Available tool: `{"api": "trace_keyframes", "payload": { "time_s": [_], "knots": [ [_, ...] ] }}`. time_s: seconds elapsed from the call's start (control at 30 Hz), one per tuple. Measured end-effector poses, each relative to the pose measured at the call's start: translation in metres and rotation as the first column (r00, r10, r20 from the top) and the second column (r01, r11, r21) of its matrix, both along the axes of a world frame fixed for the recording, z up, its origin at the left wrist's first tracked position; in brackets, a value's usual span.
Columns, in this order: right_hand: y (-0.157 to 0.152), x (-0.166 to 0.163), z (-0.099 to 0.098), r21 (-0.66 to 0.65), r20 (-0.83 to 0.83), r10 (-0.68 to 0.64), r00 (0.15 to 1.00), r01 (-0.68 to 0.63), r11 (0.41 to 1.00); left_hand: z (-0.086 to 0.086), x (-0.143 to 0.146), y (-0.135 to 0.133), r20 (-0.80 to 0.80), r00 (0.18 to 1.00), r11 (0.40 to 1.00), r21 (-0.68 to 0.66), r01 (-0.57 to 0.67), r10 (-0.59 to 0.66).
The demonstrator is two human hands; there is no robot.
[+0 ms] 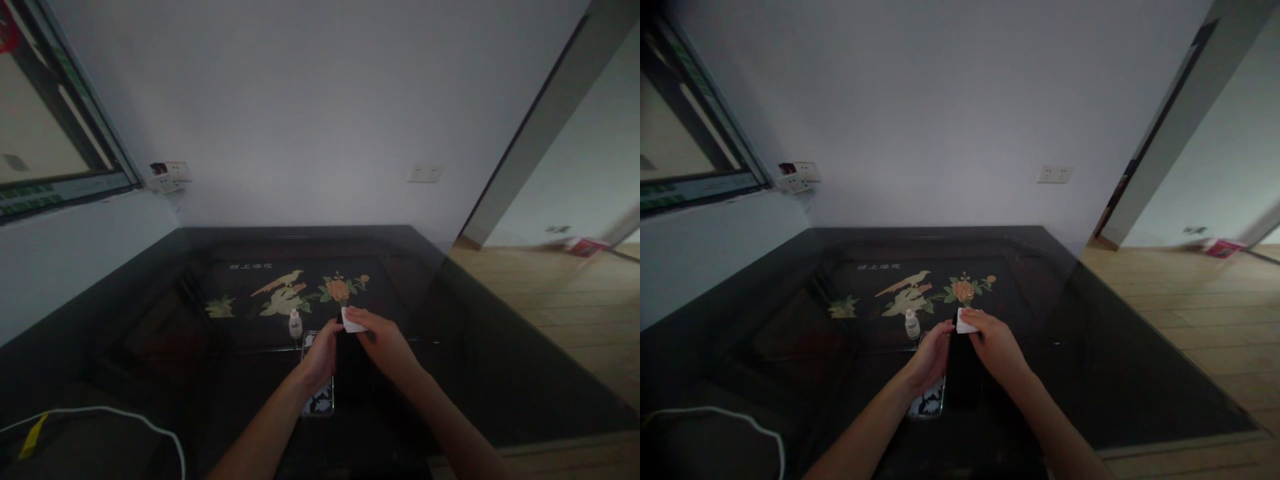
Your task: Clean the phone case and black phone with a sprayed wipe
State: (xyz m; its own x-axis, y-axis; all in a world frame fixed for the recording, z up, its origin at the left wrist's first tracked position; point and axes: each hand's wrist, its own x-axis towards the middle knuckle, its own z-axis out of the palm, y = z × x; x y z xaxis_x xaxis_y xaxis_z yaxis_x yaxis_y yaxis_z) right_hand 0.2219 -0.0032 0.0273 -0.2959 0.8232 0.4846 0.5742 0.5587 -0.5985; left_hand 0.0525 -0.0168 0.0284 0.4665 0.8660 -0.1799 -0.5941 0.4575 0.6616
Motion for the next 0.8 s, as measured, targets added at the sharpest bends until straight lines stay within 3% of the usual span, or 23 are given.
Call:
{"api": "trace_keyframes", "payload": {
  "time_s": [0.13,0.3,0.47,0.6,0.7,0.8],
  "knots": [
    [-0.034,-0.005,-0.006,0.032,0.115,0.084,0.99,-0.088,0.996,0.001,0.0,0.002,-0.036,0.999,0.998,-0.069,-0.011,0.008],
    [-0.089,-0.004,0.005,-0.065,0.183,0.233,0.955,-0.225,0.972,-0.001,-0.004,0.002,-0.011,1.0,0.996,-0.091,0.017,-0.018],
    [-0.117,0.006,0.023,-0.271,0.096,0.451,0.887,-0.413,0.869,-0.004,-0.008,0.003,0.001,0.998,0.992,-0.106,0.062,-0.062],
    [-0.102,0.016,0.034,-0.304,-0.019,0.325,0.945,-0.315,0.899,-0.009,-0.006,0.005,0.005,0.999,0.995,-0.084,0.052,-0.052],
    [-0.072,0.02,0.035,-0.189,-0.095,0.142,0.985,-0.158,0.969,-0.013,-0.004,0.005,-0.027,1.0,0.998,-0.066,0.012,-0.014],
    [-0.041,0.02,0.028,-0.046,-0.144,-0.001,0.99,-0.006,0.999,-0.013,-0.003,0.005,-0.046,0.999,0.998,-0.057,-0.019,0.016]
  ]
}}
